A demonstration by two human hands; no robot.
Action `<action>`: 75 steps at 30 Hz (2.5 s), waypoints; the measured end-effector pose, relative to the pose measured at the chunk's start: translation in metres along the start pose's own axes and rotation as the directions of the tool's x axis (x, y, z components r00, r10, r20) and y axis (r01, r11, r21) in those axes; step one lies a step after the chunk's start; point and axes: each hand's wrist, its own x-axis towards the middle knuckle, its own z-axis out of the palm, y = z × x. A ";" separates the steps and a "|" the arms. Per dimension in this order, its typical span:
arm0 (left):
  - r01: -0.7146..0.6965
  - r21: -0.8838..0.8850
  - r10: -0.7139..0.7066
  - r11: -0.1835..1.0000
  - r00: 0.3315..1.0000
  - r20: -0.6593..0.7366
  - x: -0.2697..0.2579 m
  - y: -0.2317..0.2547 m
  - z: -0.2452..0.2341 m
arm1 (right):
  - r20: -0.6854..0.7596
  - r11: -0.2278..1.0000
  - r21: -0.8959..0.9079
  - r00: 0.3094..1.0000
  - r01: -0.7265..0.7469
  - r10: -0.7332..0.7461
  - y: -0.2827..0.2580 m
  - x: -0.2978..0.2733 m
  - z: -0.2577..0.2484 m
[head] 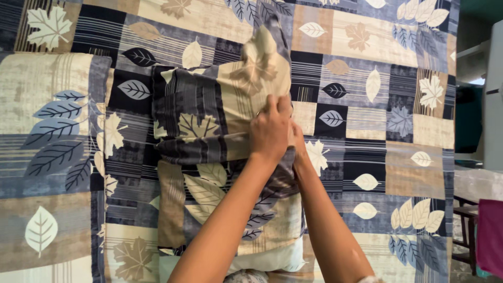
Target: The person inserts a white pillow insert into a patterned pillowcase on a bed, then smooths and adjusts the finished pillow. The person also briefly handles a second decorative pillow.
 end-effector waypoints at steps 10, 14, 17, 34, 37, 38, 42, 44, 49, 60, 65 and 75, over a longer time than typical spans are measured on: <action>-0.197 -0.234 0.272 0.952 0.896 0.351 -0.043 -0.015 0.047 | -0.023 0.933 -0.335 0.991 -0.133 0.133 -0.044 -0.060 0.004; -0.099 -0.240 0.193 0.966 0.893 0.408 -0.062 -0.019 0.046 | -0.026 0.989 0.051 0.990 -0.135 0.137 -0.057 -0.021 0.006; -0.057 -0.308 0.162 0.950 0.930 0.330 -0.067 -0.021 0.028 | -0.003 0.983 0.069 0.985 -0.170 0.170 -0.044 0.004 0.015; -0.130 -0.033 0.134 0.991 0.956 0.260 -0.077 -0.073 0.002 | -0.055 0.850 -0.072 0.853 -0.521 0.518 -0.062 -0.010 0.032; -0.196 -0.202 0.227 0.959 0.963 0.144 -0.081 -0.076 -0.010 | -0.039 0.803 -0.150 0.815 -0.577 0.578 -0.053 -0.015 0.014; -0.265 -0.127 0.274 0.956 0.960 0.064 -0.078 -0.080 -0.014 | 0.013 0.793 -0.215 0.810 -0.570 0.586 -0.049 -0.018 0.010; -0.263 -0.016 0.263 0.965 0.964 0.028 -0.077 -0.082 -0.009 | -0.096 0.714 -0.330 0.774 -0.618 0.626 -0.042 -0.027 -0.002; -0.107 -0.147 0.122 0.983 0.988 0.097 -0.082 -0.081 -0.002 | -0.064 0.801 -0.260 0.838 -0.539 0.543 -0.047 -0.028 0.002; -0.032 -0.209 0.083 0.977 0.968 0.238 -0.117 -0.082 -0.004 | -0.081 0.882 -0.042 0.882 -0.469 0.464 -0.063 -0.018 0.024; -0.099 -0.031 0.101 0.995 0.992 0.074 -0.094 -0.091 -0.012 | -0.120 0.701 -0.466 0.823 -0.540 0.555 -0.026 -0.045 -0.016; 0.414 0.048 -0.412 0.909 0.910 -0.041 -0.106 -0.156 -0.027 | -0.185 0.716 -0.698 0.965 0.003 -0.184 -0.105 -0.047 0.038; 0.217 -0.019 -0.218 0.976 0.973 -0.081 -0.117 -0.255 -0.048 | 0.289 0.208 -0.906 0.896 0.370 -0.335 -0.118 -0.055 0.131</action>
